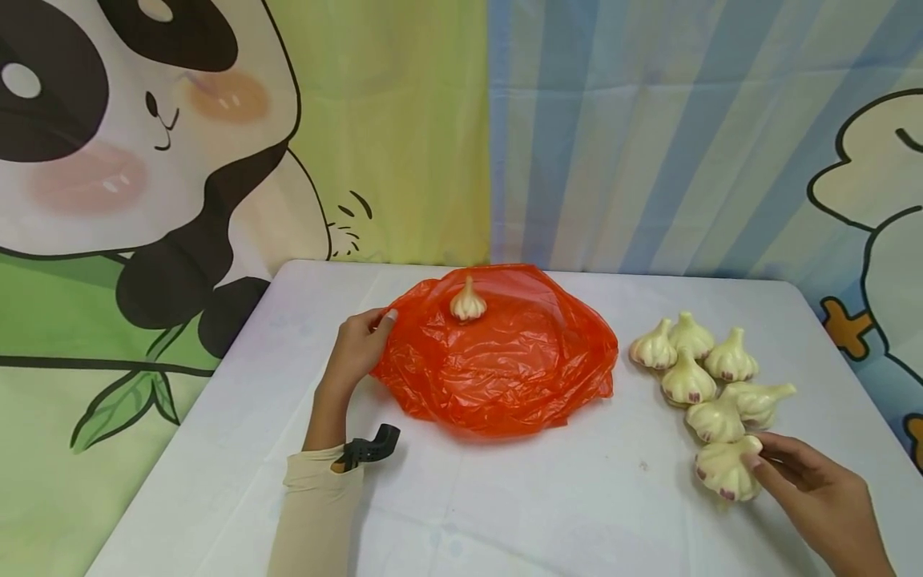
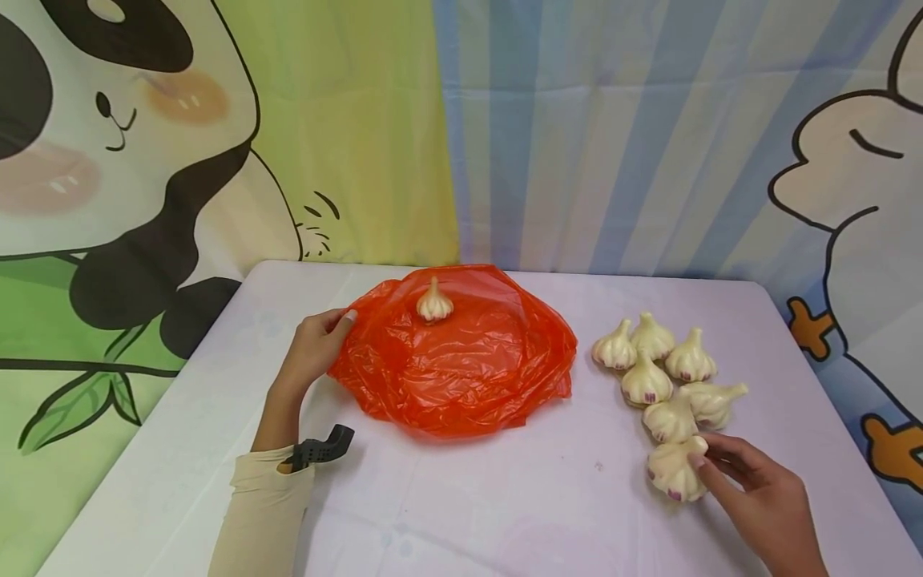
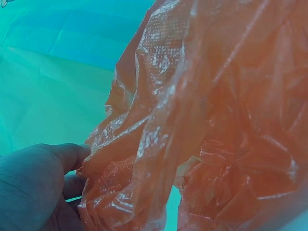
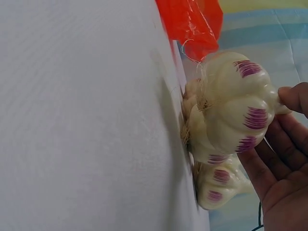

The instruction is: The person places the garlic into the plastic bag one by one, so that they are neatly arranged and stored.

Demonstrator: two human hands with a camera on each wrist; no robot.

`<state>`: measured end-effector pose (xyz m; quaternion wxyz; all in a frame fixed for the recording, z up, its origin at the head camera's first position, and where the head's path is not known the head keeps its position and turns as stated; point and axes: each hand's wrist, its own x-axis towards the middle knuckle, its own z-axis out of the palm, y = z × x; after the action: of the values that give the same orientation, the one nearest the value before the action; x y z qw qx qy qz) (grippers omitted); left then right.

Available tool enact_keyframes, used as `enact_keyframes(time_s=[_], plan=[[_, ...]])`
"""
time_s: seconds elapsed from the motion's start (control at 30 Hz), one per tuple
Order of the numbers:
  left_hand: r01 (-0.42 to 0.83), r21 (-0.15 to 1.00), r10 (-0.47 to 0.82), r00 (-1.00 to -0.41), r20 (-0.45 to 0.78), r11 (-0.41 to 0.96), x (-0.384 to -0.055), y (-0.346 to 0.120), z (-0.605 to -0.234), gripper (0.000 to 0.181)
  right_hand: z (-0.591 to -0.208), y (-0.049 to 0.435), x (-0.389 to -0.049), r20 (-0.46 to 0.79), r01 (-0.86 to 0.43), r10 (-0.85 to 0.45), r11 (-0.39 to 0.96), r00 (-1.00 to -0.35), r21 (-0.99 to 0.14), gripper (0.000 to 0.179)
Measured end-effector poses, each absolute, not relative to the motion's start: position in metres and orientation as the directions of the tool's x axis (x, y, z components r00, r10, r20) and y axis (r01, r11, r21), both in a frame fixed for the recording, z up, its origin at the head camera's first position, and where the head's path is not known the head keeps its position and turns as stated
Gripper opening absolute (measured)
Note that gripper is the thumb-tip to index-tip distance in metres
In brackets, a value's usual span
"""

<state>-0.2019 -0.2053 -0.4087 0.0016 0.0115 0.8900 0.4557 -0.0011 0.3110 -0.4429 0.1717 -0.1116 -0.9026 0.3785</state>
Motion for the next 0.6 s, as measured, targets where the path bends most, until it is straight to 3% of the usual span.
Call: enact_keyframes(time_s=[0.6], plan=[[0.089, 0.81, 0.048, -0.996, 0.075, 0.579, -0.201, -0.207, -0.408, 0.05, -0.421, 0.292, -0.017, 0.32, -0.072, 0.317, 0.602, -0.893, -0.795, 0.031]])
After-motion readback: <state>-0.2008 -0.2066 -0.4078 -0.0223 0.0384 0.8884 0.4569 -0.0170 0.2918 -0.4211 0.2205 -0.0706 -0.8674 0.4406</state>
